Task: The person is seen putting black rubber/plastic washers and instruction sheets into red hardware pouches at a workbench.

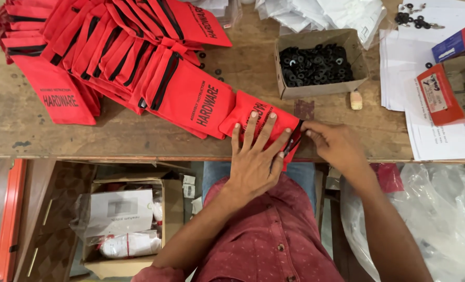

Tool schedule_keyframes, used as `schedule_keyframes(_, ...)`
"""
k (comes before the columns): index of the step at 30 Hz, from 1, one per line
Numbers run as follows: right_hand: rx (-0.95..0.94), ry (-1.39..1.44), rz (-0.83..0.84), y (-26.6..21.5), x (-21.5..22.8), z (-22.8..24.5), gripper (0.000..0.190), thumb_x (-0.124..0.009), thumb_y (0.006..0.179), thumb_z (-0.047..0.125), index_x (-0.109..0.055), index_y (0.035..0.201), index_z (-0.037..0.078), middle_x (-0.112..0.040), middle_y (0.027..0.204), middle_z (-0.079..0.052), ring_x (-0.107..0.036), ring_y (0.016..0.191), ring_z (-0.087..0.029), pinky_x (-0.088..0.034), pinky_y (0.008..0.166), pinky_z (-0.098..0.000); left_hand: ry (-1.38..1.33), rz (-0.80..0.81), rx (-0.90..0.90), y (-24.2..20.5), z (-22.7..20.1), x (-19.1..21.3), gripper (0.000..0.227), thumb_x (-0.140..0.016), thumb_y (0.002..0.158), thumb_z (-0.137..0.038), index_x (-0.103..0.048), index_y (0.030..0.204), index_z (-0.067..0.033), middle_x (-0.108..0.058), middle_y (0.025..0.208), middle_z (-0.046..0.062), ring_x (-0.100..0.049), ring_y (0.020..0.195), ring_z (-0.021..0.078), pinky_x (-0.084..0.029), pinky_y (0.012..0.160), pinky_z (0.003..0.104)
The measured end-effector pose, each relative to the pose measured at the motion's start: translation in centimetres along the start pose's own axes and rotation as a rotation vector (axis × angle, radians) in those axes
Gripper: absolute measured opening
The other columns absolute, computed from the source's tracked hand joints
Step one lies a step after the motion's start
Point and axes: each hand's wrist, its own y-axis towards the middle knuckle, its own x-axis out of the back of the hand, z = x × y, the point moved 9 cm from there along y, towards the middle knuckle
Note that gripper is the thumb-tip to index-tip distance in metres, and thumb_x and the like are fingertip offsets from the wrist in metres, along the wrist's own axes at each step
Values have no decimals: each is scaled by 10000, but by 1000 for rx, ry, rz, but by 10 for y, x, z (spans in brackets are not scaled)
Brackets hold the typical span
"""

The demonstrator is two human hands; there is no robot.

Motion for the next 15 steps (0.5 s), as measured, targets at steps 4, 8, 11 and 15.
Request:
schedule_keyframes(4, -257, 161, 223, 0, -6, -20, 260, -641, 970, 162, -713, 1219, 180, -693, 777, -138, -660, 655, -362, -530, 624, -452, 7, -17, -4, 2, -4, 5, 658, -590, 841, -229, -598, 1496, -282, -340, 1654, 151, -193, 1560, 435, -38, 1243, 679)
schedule_keyframes(8, 273, 1, 159, -5, 2, 33, 393, -638, 760, 29, -733, 1130, 125, -623, 1097, -130, -674, 864, -324, -530, 700, -397, -89, 9, -5, 0, 1, -2, 414, -626, 820, -179, -684, 1225, -239, -335, 1658, 146, -156, 1582, 452, -9, 1245, 709)
schedule_keyframes(11, 256, 2, 147, -10, -9, 37, 342, -695, 776, -3, -731, 1090, 127, -570, 1171, -131, -688, 870, -269, -544, 717, -347, -155, 11, -18, -2, 2, 2, 302, -640, 802, -162, -694, 1096, -204, -334, 1666, 134, -152, 1599, 444, -11, 1257, 702)
schedule_keyframes(15, 118, 255, -126, -16, 1, 35, 242, -717, 947, -40, -655, 1155, 66, -579, 1204, -108, -665, 857, -194, -529, 766, -328, -270, 48, -36, -2, 3, 11, 298, -667, 693, -183, -705, 989, -184, -350, 1647, 122, -173, 1590, 407, -19, 1263, 683)
